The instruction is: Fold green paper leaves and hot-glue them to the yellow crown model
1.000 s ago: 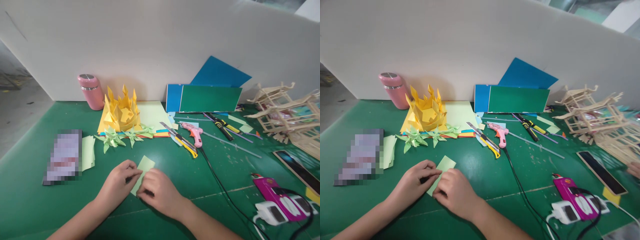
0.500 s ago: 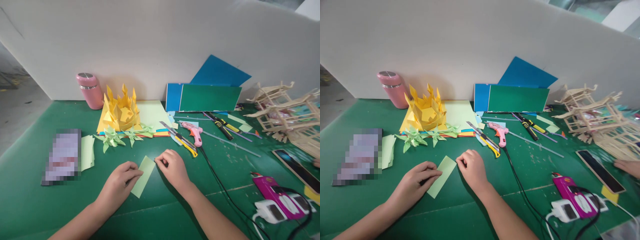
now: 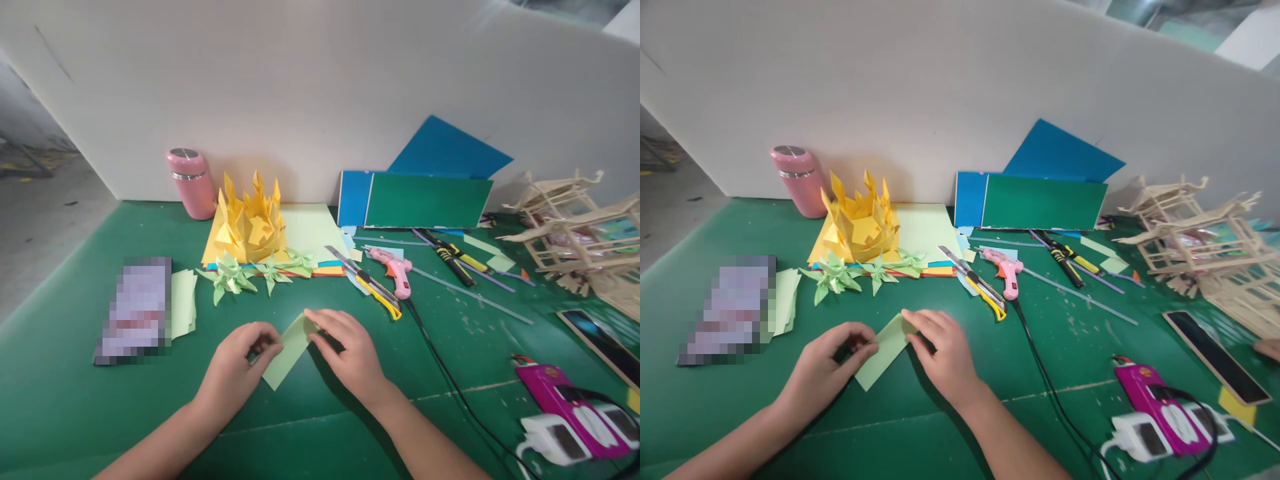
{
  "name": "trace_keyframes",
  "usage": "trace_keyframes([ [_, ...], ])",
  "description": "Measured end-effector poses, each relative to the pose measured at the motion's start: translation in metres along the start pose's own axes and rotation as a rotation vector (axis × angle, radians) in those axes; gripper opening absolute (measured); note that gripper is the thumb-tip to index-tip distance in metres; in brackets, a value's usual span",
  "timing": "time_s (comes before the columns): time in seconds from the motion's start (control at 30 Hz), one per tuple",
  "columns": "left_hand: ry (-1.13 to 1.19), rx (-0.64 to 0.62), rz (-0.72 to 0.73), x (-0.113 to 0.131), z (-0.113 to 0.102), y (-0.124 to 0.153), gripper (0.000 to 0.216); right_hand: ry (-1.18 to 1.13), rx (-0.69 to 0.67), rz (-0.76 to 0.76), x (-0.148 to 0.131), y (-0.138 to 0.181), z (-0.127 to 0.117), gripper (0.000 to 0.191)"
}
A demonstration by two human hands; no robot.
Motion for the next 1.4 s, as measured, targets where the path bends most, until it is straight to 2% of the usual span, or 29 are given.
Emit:
trace_keyframes([
  [0.07, 0.043, 0.018, -0.092, -0.004, -0.001, 0.0, 0.005, 0.002, 0.019, -0.023, -0.002, -0.001, -0.002, 0.032],
  [0.17, 0.048, 0.002, -0.106, -0.007, -0.001, -0.001, 0.006, 0.007, 0.038, -0.039, -0.004, -0.002, -0.005, 0.021],
  [0.27, -0.008, 0.001, 0.016, -0.002, -0.002, -0.002, 0.013, 0.056, 0.061, -0.045, -0.007, -0.003, -0.008, 0.012],
  [0.4, -0.204, 0.197, 0.238, 0.01, -0.012, 0.002, 0.016, 0.086, 0.085, -0.116, -0.014, -0.002, -0.012, 0.016],
  [0.47, -0.24, 0.216, 0.294, 0.013, -0.012, 0.004, 0.008, 0.073, 0.105, -0.174, -0.016, 0.0, -0.015, 0.018],
  [0.53, -0.21, 0.147, 0.309, 0.013, -0.008, 0.004, 0.006, 0.079, 0.099, -0.212, -0.014, 0.001, -0.017, 0.018],
  [0.6, -0.197, 0.039, 0.306, 0.012, -0.002, 0.004, 0.015, 0.105, 0.034, -0.236, -0.009, 0.0, -0.017, 0.018],
  [0.7, -0.235, -0.093, 0.31, 0.009, 0.005, 0.005, 0.04, 0.119, -0.179, -0.288, -0.003, -0.002, -0.012, 0.02],
  [0.77, -0.254, -0.128, 0.323, 0.01, 0.007, 0.006, 0.046, 0.101, -0.287, -0.296, -0.002, -0.003, -0.01, 0.02],
  [0.87, -0.238, -0.157, 0.361, 0.015, 0.009, 0.008, 0.046, 0.06, -0.365, -0.281, -0.004, -0.004, -0.009, 0.02],
  [1.03, -0.199, -0.185, 0.337, 0.019, 0.013, 0.012, 0.042, 0.007, -0.383, -0.261, -0.006, -0.004, -0.009, 0.006],
  [1.2, -0.147, -0.21, 0.307, 0.021, 0.013, 0.013, 0.016, -0.011, -0.353, -0.225, -0.005, -0.005, -0.009, 0.013],
  [1.4, -0.137, -0.188, 0.302, 0.021, 0.01, 0.008, 0.022, -0.008, -0.341, -0.219, -0.009, -0.005, -0.004, 0.023],
])
Point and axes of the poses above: each hand's wrist, its own y-axis away from the middle knuckle, its own z-axis out of the palm, x = y × z, the point moved 5 cm from there along -y, towards the middle knuckle, and after that the axes turned 7 degrees about y, right-handed, at the moved point
